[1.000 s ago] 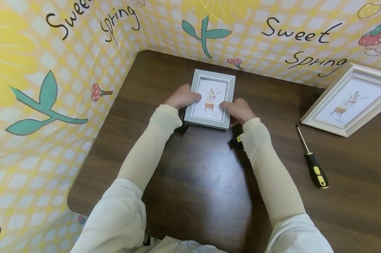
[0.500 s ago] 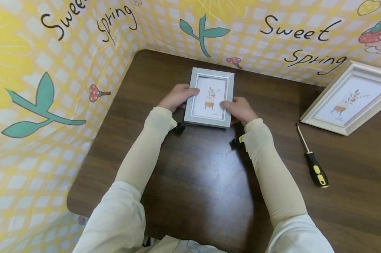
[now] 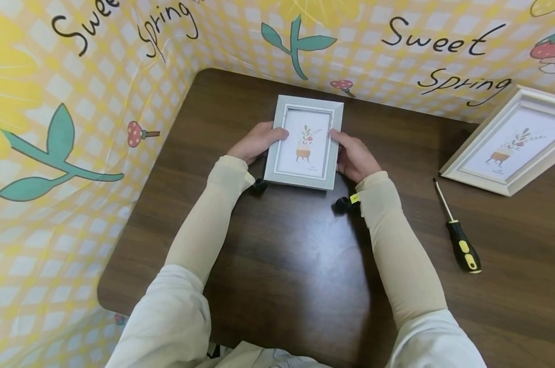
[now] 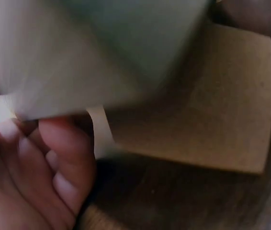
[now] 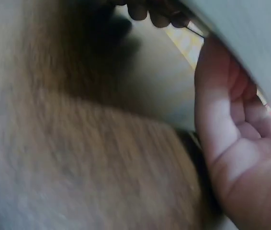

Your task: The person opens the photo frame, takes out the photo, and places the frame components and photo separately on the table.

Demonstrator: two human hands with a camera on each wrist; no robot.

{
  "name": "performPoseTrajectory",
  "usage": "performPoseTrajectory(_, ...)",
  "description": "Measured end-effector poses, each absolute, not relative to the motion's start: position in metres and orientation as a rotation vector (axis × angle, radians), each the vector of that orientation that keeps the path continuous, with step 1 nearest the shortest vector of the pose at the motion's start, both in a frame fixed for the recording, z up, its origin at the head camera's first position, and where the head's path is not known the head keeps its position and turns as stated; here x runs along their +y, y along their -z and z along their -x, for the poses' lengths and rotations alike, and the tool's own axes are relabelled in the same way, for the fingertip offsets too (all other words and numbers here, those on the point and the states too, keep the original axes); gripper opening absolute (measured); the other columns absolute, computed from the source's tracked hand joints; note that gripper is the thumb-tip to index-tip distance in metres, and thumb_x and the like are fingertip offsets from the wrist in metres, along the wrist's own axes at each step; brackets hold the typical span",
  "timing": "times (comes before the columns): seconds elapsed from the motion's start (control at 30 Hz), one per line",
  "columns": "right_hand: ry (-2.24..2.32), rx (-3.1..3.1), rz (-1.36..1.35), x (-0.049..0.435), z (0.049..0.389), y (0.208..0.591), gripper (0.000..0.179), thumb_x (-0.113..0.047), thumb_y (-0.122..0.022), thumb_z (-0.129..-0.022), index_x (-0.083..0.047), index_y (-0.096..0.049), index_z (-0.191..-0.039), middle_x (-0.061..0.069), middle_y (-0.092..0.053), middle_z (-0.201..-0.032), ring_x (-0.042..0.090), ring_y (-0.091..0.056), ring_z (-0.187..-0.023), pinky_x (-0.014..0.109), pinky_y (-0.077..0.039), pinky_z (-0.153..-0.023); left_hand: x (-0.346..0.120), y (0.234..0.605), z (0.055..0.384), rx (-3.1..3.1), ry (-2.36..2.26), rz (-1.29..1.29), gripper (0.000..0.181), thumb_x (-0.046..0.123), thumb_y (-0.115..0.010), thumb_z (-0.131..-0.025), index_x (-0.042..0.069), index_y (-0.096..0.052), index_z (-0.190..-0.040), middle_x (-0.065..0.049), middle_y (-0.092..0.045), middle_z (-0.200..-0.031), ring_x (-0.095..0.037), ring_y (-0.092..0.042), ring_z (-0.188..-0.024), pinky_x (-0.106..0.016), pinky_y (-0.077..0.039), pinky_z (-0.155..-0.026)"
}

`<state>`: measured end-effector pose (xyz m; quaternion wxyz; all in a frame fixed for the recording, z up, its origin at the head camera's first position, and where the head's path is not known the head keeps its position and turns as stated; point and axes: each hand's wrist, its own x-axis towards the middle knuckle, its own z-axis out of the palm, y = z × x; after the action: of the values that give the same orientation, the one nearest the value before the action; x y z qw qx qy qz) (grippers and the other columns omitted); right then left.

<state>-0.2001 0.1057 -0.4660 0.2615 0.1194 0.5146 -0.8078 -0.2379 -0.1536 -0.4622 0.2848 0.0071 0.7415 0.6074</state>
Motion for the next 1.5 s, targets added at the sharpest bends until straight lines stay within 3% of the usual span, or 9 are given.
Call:
performPoseTrajectory(0.27,2.167,1.401,-0.242,0.101,0.200,0.468,0.066,-0.057,-0.045,-0.101,-0.008,-0.042,-0.145,0.012,-0.056,-0.127,0.022,-0.059,-0.109,0.034,-0.054,-0.085,-0.153,0.463,0.234,1.892,-1.676,-0.112,0.038,0.026,-0.051,-0.105,0.002,-0.056,-0.135,-0.015,-0.067,-0.119,-0.022,-0.065,-0.103,-0.032,-0.052,-0.088)
performPoseTrajectory(0.6,2.115,1.497,-0.308,0.099,0.202,0.466,0.066,-0.053,-0.053,-0.101,-0.003,-0.045,-0.144,0.015,-0.058,-0.129,0.023,-0.063,-0.108,0.034,-0.056,-0.084,-0.155,0.466,0.235,1.922,-1.648,-0.127,0.040,0.028,-0.051,-0.106,0.004,-0.056,-0.137,-0.012,-0.067,-0.121,-0.022,-0.064,-0.107,-0.033,-0.049,-0.092)
performPoseTrajectory(0.83,1.961,1.754,-0.442,0.097,0.205,0.464,0.052,-0.037,-0.060,-0.102,-0.003,-0.052,-0.141,0.014,-0.061,-0.124,0.023,-0.064,-0.102,0.033,-0.057,-0.078,-0.156,0.462,0.234,2.022,-1.570,-0.066,0.047,0.033,-0.055,-0.104,0.005,-0.052,-0.142,-0.012,-0.065,-0.120,-0.022,-0.063,-0.106,-0.034,-0.049,-0.092)
performPoseTrajectory(1.03,1.575,2.173,-0.400,0.089,0.203,0.454,0.053,-0.023,-0.060,-0.096,-0.002,-0.043,-0.141,0.016,-0.054,-0.126,0.026,-0.059,-0.105,0.036,-0.054,-0.083,-0.147,0.446,0.232,2.302,-1.234,0.033,0.063,0.034,-0.059,-0.100,0.005,-0.036,-0.151,-0.011,-0.056,-0.127,-0.021,-0.056,-0.109,-0.035,-0.046,-0.095)
performPoseTrajectory(1.3,1.456,2.267,-0.406,0.082,0.200,0.447,0.057,-0.020,-0.057,-0.096,0.001,-0.038,-0.145,0.018,-0.051,-0.130,0.029,-0.055,-0.110,0.039,-0.049,-0.093,-0.133,0.437,0.228,2.370,-0.996,0.160,0.082,0.038,-0.054,-0.100,0.009,-0.010,-0.162,-0.010,-0.031,-0.160,-0.021,-0.040,-0.134,-0.039,-0.033,-0.112)
performPoseTrajectory(1.5,1.440,2.259,-0.434,0.082,0.200,0.447,0.058,-0.023,-0.057,-0.098,0.000,-0.037,-0.147,0.018,-0.051,-0.131,0.029,-0.054,-0.112,0.039,-0.048,-0.095,-0.132,0.442,0.229,2.323,-1.079,0.194,0.080,0.035,-0.053,-0.101,0.007,-0.009,-0.162,-0.011,-0.026,-0.163,-0.021,-0.036,-0.137,-0.038,-0.029,-0.114)
